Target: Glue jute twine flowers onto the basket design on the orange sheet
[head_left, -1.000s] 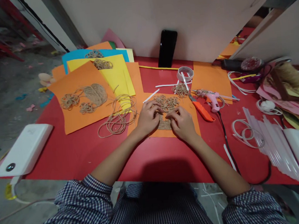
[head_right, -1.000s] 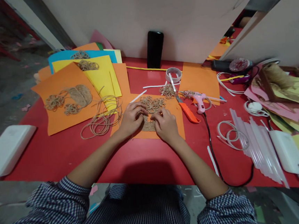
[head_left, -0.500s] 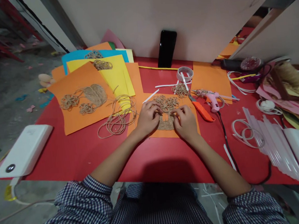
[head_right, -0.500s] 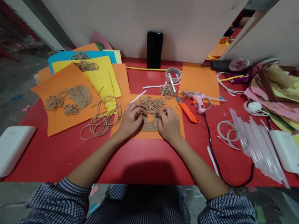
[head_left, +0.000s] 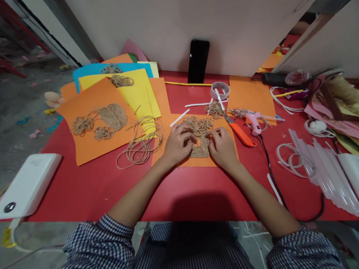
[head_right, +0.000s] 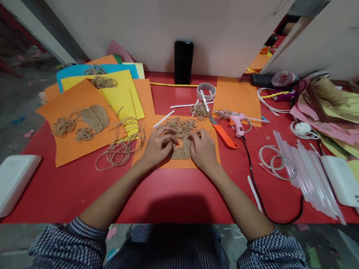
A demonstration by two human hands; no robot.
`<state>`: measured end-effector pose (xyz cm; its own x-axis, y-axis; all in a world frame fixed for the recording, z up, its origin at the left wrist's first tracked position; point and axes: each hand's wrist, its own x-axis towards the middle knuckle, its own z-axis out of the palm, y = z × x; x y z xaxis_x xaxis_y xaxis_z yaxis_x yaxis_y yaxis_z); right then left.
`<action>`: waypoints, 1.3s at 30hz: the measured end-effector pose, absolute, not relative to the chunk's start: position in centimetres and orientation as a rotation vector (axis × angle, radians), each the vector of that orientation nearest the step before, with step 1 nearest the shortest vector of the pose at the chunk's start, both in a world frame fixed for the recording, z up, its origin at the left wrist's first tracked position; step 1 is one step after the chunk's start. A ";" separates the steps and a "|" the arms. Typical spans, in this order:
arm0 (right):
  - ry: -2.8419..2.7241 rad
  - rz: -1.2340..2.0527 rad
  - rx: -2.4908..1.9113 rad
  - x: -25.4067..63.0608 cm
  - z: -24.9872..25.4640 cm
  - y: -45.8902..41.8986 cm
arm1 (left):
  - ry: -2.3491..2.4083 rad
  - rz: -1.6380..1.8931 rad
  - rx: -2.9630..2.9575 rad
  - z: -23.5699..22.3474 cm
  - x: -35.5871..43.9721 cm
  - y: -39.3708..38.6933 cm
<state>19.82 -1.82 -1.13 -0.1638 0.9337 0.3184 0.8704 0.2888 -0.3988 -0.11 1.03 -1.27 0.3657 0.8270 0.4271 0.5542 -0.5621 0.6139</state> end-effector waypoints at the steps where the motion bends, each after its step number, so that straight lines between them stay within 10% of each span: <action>1: -2.051 0.165 -1.610 19.9 -1.1 -1.8 | 1.199 1.032 2.268 -1.2 -0.1 1.0; 24: -2.208 0.220 -1.951 26.4 2.0 2.6 | 1.221 0.952 2.288 -1.5 -0.2 1.3; 30: -1.644 0.122 -1.819 30.9 2.8 2.9 | 1.217 0.963 2.265 -1.6 -0.3 1.4; 39: -0.593 0.806 -0.997 34.3 2.3 2.9 | 1.232 0.958 2.209 -1.8 -0.3 1.4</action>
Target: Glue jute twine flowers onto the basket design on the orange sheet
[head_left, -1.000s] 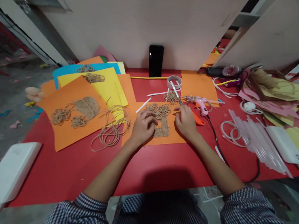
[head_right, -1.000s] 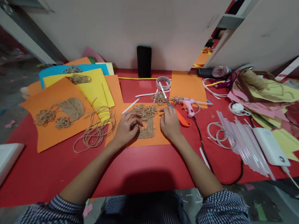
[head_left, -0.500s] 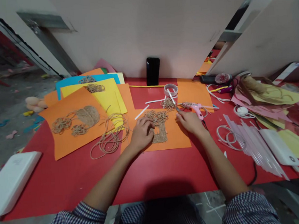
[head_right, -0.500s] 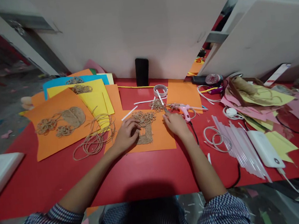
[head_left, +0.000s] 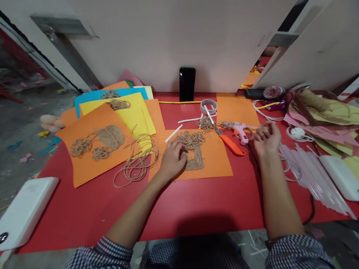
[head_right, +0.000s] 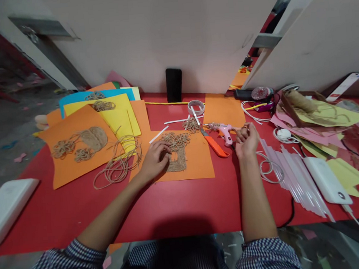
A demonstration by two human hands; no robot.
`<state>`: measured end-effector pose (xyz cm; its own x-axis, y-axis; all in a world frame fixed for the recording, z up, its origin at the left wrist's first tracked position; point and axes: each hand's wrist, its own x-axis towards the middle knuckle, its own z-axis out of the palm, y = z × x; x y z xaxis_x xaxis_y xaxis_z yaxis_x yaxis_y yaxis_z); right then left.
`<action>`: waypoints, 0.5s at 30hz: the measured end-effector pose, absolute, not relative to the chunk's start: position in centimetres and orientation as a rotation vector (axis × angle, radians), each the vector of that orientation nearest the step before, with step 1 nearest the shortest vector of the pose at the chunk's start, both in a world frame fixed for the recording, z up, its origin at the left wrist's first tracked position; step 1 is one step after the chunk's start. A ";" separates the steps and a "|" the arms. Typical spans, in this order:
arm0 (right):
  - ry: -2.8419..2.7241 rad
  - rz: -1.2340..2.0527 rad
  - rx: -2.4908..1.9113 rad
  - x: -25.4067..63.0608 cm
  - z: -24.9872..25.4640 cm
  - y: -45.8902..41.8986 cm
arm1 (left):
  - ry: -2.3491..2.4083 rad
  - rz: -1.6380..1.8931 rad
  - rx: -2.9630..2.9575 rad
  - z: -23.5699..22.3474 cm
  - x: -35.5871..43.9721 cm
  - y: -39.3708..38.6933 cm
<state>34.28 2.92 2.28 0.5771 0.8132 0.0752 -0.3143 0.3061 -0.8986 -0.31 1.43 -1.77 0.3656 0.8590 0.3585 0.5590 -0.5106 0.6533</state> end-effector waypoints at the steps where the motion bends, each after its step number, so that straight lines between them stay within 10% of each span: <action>1: -0.564 0.824 -0.948 35.0 2.2 2.8 | 1.228 0.961 2.210 -1.8 -0.3 1.4; 15: -0.949 0.593 -1.163 29.0 0.9 2.5 | 1.271 1.069 2.219 -0.1 -0.7 1.1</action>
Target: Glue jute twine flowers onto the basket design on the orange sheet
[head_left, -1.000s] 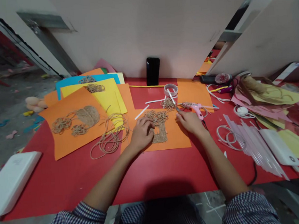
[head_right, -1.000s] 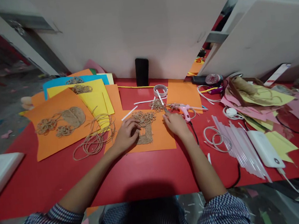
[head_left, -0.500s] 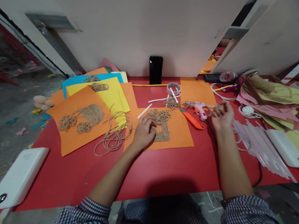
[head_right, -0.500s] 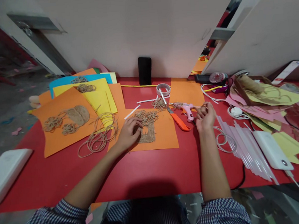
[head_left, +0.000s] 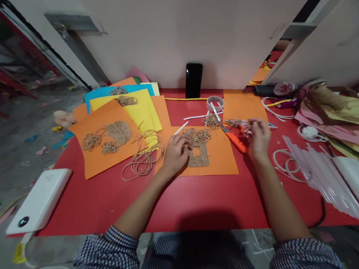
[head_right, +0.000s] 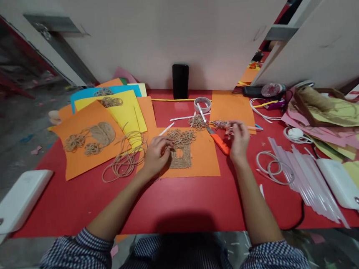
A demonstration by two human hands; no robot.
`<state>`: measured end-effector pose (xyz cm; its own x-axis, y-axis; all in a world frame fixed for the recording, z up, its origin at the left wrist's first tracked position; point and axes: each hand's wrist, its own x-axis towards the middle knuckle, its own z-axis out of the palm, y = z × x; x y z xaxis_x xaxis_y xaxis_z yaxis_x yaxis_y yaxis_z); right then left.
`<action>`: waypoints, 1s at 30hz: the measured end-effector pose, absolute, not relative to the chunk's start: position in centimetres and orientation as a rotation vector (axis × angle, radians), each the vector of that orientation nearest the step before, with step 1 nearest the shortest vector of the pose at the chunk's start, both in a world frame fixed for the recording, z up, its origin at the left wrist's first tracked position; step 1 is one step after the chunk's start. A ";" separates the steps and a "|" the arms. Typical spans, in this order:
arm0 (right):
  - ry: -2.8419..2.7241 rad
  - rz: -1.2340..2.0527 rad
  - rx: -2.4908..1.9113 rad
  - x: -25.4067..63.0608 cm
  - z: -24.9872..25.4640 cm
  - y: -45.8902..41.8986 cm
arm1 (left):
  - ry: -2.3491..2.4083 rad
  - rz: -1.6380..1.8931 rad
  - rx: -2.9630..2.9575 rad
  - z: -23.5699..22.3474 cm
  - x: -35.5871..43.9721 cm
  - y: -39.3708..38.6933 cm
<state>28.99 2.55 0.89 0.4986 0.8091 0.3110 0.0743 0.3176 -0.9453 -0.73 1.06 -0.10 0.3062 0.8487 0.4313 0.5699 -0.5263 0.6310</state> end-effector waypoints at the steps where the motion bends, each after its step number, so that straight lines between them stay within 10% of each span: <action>1: -1.083 0.574 -1.206 27.6 0.7 2.3 | 1.284 1.054 2.243 0.1 -1.0 1.1; 19: -2.000 0.236 -1.475 22.2 -1.1 0.3 | 2.340 0.264 2.223 2.0 -6.9 3.0; 30: -2.055 0.175 -1.499 21.9 -1.0 0.1 | 2.232 0.432 2.195 1.6 -6.3 3.0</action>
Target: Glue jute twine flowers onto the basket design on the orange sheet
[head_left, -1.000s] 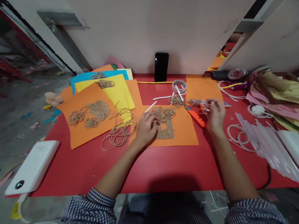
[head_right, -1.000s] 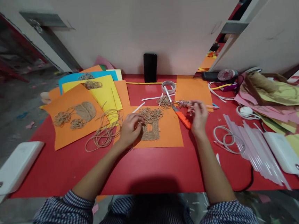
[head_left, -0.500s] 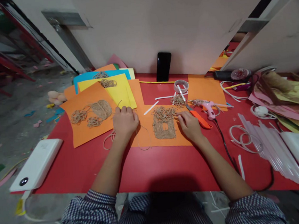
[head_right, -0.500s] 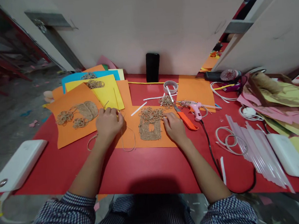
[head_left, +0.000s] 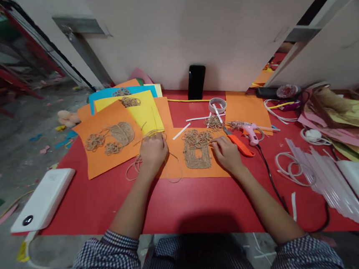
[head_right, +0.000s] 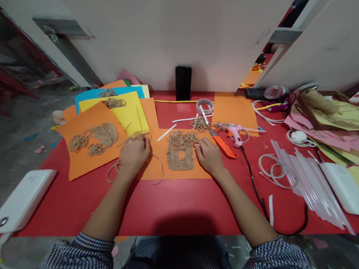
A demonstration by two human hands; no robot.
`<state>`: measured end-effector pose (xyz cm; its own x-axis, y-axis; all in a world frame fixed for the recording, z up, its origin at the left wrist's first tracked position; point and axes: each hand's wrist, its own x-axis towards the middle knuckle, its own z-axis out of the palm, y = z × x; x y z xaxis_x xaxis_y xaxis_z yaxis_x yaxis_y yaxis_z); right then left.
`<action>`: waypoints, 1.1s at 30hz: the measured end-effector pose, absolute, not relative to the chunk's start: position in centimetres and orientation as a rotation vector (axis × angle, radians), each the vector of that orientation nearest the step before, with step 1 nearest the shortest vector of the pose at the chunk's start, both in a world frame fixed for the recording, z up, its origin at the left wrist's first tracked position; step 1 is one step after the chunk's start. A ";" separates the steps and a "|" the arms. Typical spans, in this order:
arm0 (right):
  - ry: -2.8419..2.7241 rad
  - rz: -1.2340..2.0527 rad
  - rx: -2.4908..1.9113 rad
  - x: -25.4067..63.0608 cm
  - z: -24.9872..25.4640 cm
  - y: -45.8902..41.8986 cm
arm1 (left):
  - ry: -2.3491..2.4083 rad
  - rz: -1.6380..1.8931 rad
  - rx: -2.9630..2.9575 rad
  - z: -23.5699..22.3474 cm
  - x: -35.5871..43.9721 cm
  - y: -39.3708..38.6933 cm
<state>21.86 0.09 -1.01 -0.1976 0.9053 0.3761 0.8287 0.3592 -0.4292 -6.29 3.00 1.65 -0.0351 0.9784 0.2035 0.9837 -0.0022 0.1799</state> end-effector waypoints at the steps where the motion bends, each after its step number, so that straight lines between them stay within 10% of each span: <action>1: -2.060 0.171 -1.496 21.8 -1.0 0.1 | -2.221 -0.448 -2.164 1.7 -6.2 2.9; 11: -2.055 0.086 -1.406 20.6 0.0 -0.5 | -2.245 -1.375 -2.663 1.1 -4.6 2.4; 33: -2.334 -0.006 -1.221 17.4 -0.6 -0.3 | -1.439 -0.904 -3.224 1.6 -3.5 1.4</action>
<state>17.45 -0.28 -0.56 -0.4711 0.7685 0.4329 0.7707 0.5974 -0.2217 -3.52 1.41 1.62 0.5923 0.7747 0.2212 0.5357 -0.5838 0.6101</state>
